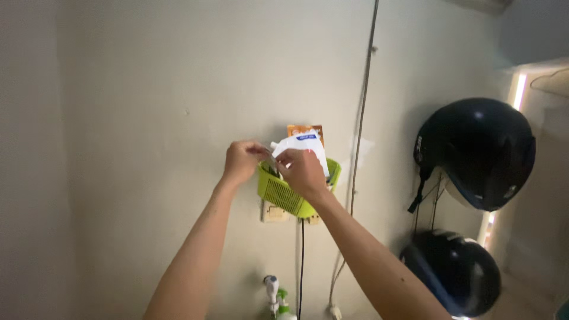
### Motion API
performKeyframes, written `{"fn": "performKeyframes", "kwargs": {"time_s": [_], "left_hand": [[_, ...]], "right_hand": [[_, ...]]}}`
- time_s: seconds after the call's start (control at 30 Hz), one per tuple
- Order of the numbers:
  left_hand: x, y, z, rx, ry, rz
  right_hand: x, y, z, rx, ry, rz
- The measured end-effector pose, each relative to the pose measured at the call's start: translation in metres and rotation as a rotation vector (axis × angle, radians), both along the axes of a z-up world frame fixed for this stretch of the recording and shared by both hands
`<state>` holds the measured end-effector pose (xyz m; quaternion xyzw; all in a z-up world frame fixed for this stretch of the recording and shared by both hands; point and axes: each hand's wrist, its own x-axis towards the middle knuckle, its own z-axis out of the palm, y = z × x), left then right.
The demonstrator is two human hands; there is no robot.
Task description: The person repeatedly picks small sachets from a countertop and places them into a green wall-mounted basket. The hands move back and forth between the counter and the basket, organizing the items one by one.
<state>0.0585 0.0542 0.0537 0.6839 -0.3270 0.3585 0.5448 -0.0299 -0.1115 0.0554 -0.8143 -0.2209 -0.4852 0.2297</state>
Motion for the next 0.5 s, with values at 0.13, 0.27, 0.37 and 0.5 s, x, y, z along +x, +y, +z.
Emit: {"fn": "performKeyframes", "kwargs": {"time_s": [0.13, 0.27, 0.37, 0.5], "left_hand": [[0.008, -0.003, -0.002, 0.041, 0.095, 0.065], [0.012, -0.003, -0.010, 0.012, 0.058, 0.025], [0.011, -0.002, -0.018, 0.041, 0.018, 0.064], [0.009, -0.004, -0.018, 0.104, 0.031, 0.155]], "right_hand": [[0.004, 0.006, -0.003, 0.026, 0.045, -0.030], [0.007, 0.009, -0.008, 0.054, 0.111, -0.090], [0.008, 0.009, -0.012, 0.074, 0.171, -0.124], [0.016, 0.009, -0.013, 0.076, 0.163, -0.118]]}}
